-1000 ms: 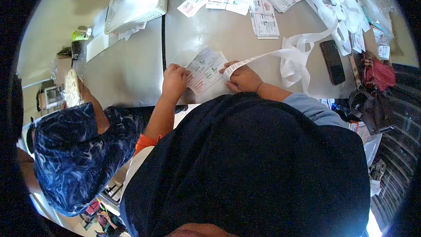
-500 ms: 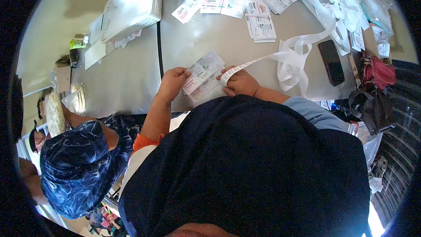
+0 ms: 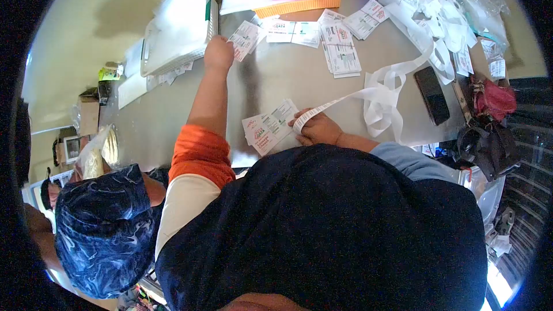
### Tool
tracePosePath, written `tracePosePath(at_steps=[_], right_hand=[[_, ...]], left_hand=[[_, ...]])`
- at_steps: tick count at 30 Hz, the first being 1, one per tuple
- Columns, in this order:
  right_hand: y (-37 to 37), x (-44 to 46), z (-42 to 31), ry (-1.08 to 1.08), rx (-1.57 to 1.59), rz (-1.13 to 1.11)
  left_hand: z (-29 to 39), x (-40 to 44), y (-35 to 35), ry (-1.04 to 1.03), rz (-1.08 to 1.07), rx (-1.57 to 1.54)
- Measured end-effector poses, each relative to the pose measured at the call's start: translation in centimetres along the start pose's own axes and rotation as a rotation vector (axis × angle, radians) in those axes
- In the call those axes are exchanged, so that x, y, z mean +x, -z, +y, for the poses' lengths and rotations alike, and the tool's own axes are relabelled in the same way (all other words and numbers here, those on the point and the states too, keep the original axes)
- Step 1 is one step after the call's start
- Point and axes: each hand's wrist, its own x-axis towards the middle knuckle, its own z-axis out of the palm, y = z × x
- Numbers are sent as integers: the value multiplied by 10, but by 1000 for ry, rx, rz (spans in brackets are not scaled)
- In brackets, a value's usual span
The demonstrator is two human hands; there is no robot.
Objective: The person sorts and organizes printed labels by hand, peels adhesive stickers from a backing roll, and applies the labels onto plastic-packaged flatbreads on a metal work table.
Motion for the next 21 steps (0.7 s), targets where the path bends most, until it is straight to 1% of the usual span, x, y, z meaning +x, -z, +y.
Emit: tracePosePath(at_steps=[3, 4, 6, 9, 12, 14, 16, 18, 21], right_hand=[[3, 1, -2, 3, 42, 32], [5, 2, -7, -38, 17, 27], [5, 3, -6, -33, 18, 17], [2, 0, -3, -34, 8, 16], [2, -1, -3, -22, 0, 11], [5, 1, -3, -11, 9, 19], [7, 0, -3, -4, 34, 31], [4, 1, -1, -7, 83, 69], [3, 3, 12, -9, 229, 63]], left_hand=[[3, 40, -29, -34, -115, 146], [6, 47, -33, -24, -144, 147], [12, 55, -43, -5, -208, 152], [11, 48, -59, -17, 25, 306], [24, -8, -23, -180, 203, 344], [11, -50, -16, -357, 316, 119], [-2, -101, -8, -390, 272, -109], [-21, -146, -11, -337, 114, -347], [-37, -202, -4, -381, 25, -467]])
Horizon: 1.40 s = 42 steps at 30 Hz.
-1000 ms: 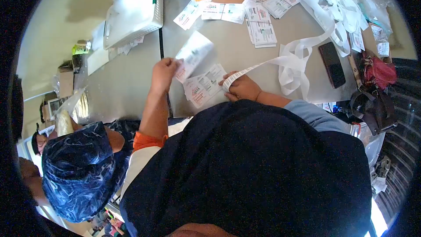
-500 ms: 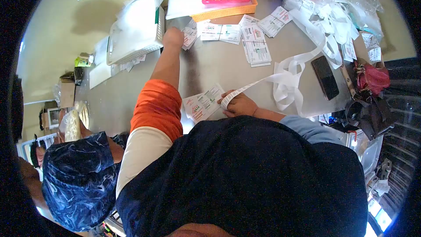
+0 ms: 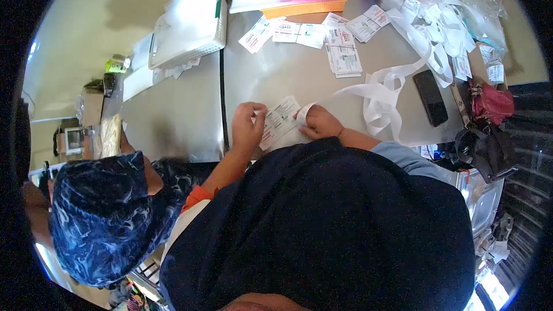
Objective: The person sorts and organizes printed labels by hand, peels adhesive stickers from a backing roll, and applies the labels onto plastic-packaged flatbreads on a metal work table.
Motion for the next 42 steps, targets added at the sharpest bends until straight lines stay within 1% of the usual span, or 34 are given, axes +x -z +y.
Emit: tracePosePath(at_steps=[1, 4, 5, 7, 8, 9, 10, 11, 12, 14, 15, 18, 21, 24, 27, 30, 33, 36, 39, 42], right_hand=[[0, 0, 3, -4, 62, -14], [6, 4, -7, -290, 312, -1], [7, 7, -14, -464, 599, 60], [17, 15, -18, -646, 641, 44], [23, 18, -20, -738, 659, 41], [32, 25, -32, -812, 580, -7], [36, 30, -45, -824, 652, 12], [38, 36, -57, -836, 724, 35], [37, 40, -66, -850, 796, 57], [29, 43, -80, -782, 805, 54], [26, 43, -87, -746, 809, 51], [22, 44, -106, -701, 904, 82], [21, 36, -98, -716, 942, 62], [30, 31, -99, -747, 939, 69], [28, 25, -99, -793, 918, 116], [29, 22, -96, -748, 840, 173], [36, 25, -113, -867, 963, 227], [29, 21, -100, -885, 899, 252], [27, 16, -88, -663, 542, 168], [31, 18, -90, -867, 653, 118]], left_hand=[[2, -12, 3, -5, -22, -28], [7, -29, 12, -6, -45, -41], [6, -30, 13, -16, -42, -37], [9, -30, 17, -51, -31, -36], [15, -29, 18, -33, -17, -92], [25, -28, 18, -14, -5, -149], [33, -27, 20, 3, 7, -207], [40, -27, 23, 23, -81, -199], [42, -30, 18, 145, -110, -450], [49, -35, 5, 387, -164, -950], [51, -34, 8, 431, -257, -1032], [53, -41, 6, 455, -169, -1142], [49, -45, 0, 386, -197, -1168], [54, -47, -3, 319, -197, -987], [61, -43, 6, -176, -40, -264], [70, -40, 9, -375, 119, -67], [72, -41, 11, -454, 150, 46], [79, -42, 14, -498, 199, 139], [77, -43, 7, -476, 198, 120], [72, -45, 3, -464, 159, 110]])
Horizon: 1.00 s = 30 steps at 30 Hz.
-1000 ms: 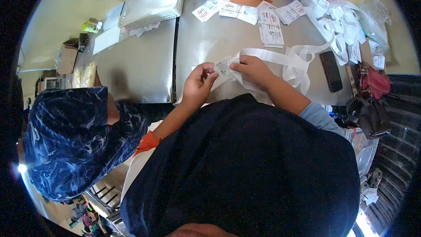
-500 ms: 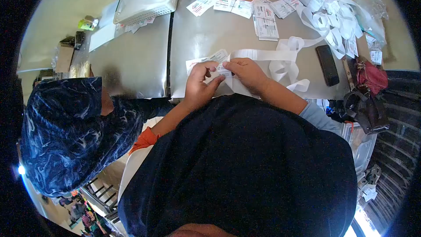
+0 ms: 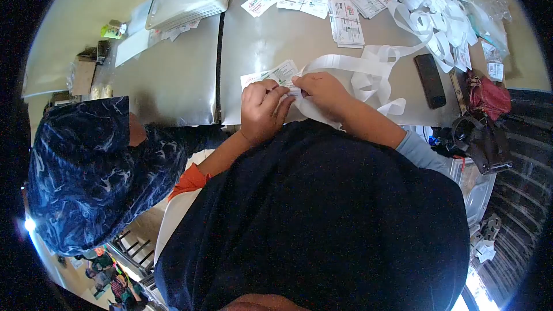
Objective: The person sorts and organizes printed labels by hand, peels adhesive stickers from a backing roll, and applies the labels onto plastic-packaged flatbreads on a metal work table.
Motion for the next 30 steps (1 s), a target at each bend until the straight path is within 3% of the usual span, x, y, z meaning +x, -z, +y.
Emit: tracePosePath(at_steps=[3, 6, 12, 15, 18, 19, 21, 25, 30], right_hand=[[6, -2, -11, 56, -106, -88], [5, -6, -24, -55, -37, -103], [-1, -1, -17, -179, 135, 30], [3, 8, -6, -132, 207, 120], [10, 13, 4, 157, -69, 317], [15, 19, 11, 327, -360, 294], [16, 20, 19, 509, -588, 157], [9, 35, 38, 636, -785, -62], [12, 42, 48, 586, -841, -59]], left_hand=[[1, -1, -1, -7, -18, 32], [1, 0, -1, -20, 8, 59], [1, 3, 6, -91, -28, 50], [-12, 3, 2, 17, -85, -169], [-34, -2, 2, 639, -161, -276], [-48, -6, -1, 789, -278, -351], [-75, -12, -9, 1086, -508, -496], [-85, -18, -27, 999, -600, -300], [-79, -10, -40, 979, -720, -18]])
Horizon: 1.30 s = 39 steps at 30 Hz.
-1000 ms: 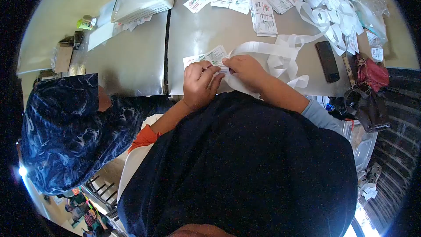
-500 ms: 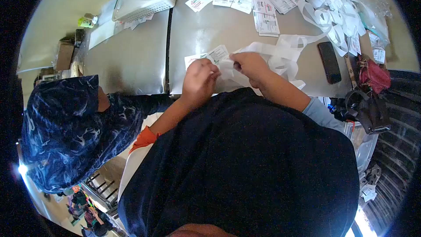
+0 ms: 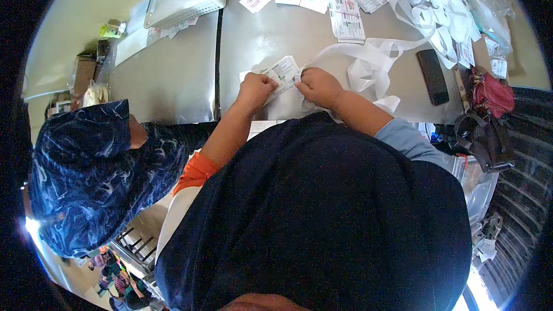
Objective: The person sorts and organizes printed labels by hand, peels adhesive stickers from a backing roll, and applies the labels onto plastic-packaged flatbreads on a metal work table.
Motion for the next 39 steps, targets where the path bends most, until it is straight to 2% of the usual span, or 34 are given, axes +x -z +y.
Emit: tracePosePath(at_steps=[3, 6, 9, 12, 15, 18, 21, 24, 25, 27, 28, 31, 36, 39], right_hand=[[-1, 1, 0, -20, -11, 12], [-2, 3, 2, -29, -33, 13], [-2, 3, 2, -47, -40, 1], [0, 3, 1, -39, -60, -6], [0, 4, 3, -20, -24, 22], [1, 4, 10, -74, 43, -15], [3, 4, 15, -96, 85, -45], [1, -1, 16, -89, 199, 50], [0, -2, 15, -86, 249, 98], [2, -2, 14, 55, 236, 152], [4, -2, 13, 123, 232, 175], [8, 0, 12, 204, 24, 45], [8, 0, 9, 138, -40, -65], [13, 4, 8, 75, -30, -122]], left_hand=[[11, -4, 2, 53, 17, 117], [19, -9, -6, 76, 136, 244], [28, -13, -3, 60, 117, 334], [37, -20, 2, 159, 196, 343], [11, -8, 11, 80, 185, 309], [5, -28, 21, -105, 324, 441], [-3, -42, 22, -158, 322, 574], [-17, -31, 19, -176, 383, 409], [-19, -26, 21, -156, 330, 387], [-22, -17, 26, -116, 228, 339], [-27, -13, 25, -155, 280, 328], [-32, -11, 21, -248, 424, 291], [-32, -14, 28, -277, 611, 120], [-21, -3, 54, -117, 526, -512]])
